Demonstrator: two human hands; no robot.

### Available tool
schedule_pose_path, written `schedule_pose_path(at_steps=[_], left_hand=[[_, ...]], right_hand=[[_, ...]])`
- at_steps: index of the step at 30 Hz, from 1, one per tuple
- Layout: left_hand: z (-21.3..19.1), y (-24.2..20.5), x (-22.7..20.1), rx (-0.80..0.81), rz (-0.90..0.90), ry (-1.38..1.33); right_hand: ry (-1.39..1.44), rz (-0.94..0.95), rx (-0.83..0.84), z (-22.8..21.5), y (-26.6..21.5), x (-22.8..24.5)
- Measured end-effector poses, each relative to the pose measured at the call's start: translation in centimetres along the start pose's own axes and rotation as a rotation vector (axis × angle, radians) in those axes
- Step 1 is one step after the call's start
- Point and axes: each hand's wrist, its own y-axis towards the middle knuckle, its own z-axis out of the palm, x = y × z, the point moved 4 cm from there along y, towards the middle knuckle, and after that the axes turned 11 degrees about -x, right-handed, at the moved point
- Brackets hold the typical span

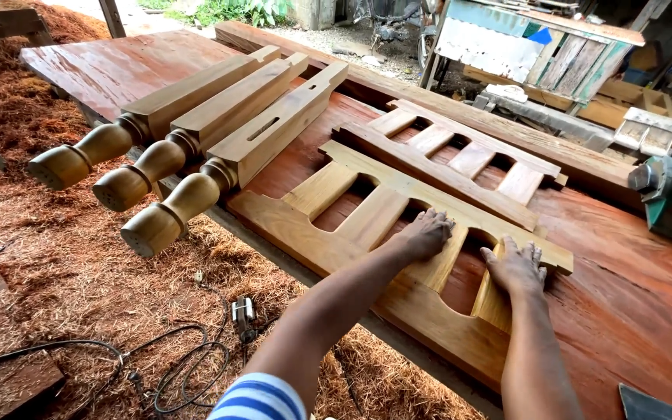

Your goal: Sanding wooden furniture components by hand in a workshop.

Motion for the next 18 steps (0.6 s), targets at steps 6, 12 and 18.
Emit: schedule_pose_path(at_steps=[6,12,18], left_hand=[[0.2,0.8,-0.3,-0.022,0.049,0.107],[-6.6,-7.2,-4.0,0.087,0.124,0.061],[-11.1,-16.5,-6.3,0.073,0.258,0.03]], right_hand=[[-0.013,0.001,-0.02,-0.8,-0.7,0.4],[0.006,0.023,-0.012,-1.7,-1.9,0.9],[0.018,0.012,-0.013,-1.7,-2.4,0.9]])
